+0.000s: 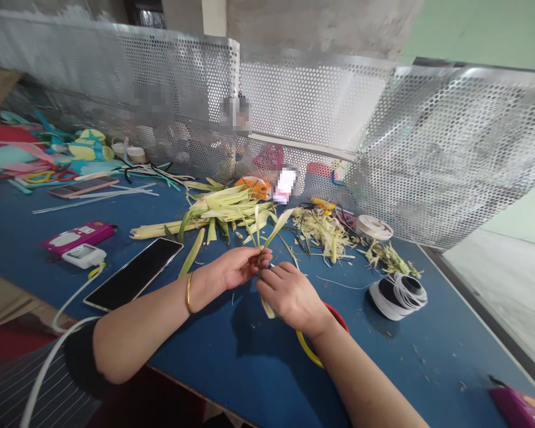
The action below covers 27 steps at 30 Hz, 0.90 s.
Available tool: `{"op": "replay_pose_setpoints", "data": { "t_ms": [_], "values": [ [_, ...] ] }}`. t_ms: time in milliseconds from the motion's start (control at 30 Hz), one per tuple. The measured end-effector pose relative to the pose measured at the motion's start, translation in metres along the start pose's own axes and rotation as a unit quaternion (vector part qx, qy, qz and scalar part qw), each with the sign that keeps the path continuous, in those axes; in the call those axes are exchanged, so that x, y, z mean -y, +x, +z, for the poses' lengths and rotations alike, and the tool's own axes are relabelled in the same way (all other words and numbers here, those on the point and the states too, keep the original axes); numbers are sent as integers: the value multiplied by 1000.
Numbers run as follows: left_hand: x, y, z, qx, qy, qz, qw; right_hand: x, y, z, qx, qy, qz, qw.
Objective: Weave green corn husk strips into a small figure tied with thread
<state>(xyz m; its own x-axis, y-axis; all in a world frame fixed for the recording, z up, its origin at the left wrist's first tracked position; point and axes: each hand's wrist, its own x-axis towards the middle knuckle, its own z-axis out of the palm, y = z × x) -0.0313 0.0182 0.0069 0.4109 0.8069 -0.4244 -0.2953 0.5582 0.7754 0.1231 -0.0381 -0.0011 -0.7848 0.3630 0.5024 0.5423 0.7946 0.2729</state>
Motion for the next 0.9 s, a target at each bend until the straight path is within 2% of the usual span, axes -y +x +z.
{"op": "replay_pose_setpoints", "data": {
  "t_ms": [67,133,167,233,267,300,333,400,467,567,600,667,700,733,767,833,900],
  "values": [
    [1,-1,1,-27,5,24,999,-3,-2,1,-15,90,46,995],
    [1,-5,3,-50,25,52,997,-5,-3,2,-69,182,163,967],
    [2,-8,5,-51,37,64,996,-7,-4,2,-106,223,246,937],
    [4,-11,7,-42,64,65,995,-9,-3,3,-163,296,403,851],
    [5,-13,8,-34,79,61,994,-9,-3,3,-172,330,450,812],
    [7,-13,9,-24,97,59,993,-9,-2,2,-171,359,472,787],
    [9,-13,10,-13,115,56,992,-10,-1,2,-162,379,474,778],
    [11,-13,9,16,140,50,989,-10,0,1,-150,390,468,779],
    [13,-13,8,57,146,39,987,-11,0,0,-176,389,494,758],
    [13,-13,5,125,150,21,980,-18,-2,3,-210,441,561,668],
    [12,-13,5,142,157,16,977,-21,-4,5,-195,470,575,641],
    [13,-14,4,156,176,7,972,-28,-8,9,-112,520,592,606],
    [13,-14,4,152,184,3,971,-30,-10,10,-57,523,600,603],
    [13,-14,4,142,191,0,971,-32,-12,10,-10,499,608,618],
    [13,-14,4,129,196,-3,972,-33,-13,9,16,444,617,650],
    [13,-15,5,104,202,-6,974,-32,-14,5,-9,266,617,741],
    [14,-16,7,88,202,-6,975,-27,-12,-1,-93,115,565,812]
  ]
}}
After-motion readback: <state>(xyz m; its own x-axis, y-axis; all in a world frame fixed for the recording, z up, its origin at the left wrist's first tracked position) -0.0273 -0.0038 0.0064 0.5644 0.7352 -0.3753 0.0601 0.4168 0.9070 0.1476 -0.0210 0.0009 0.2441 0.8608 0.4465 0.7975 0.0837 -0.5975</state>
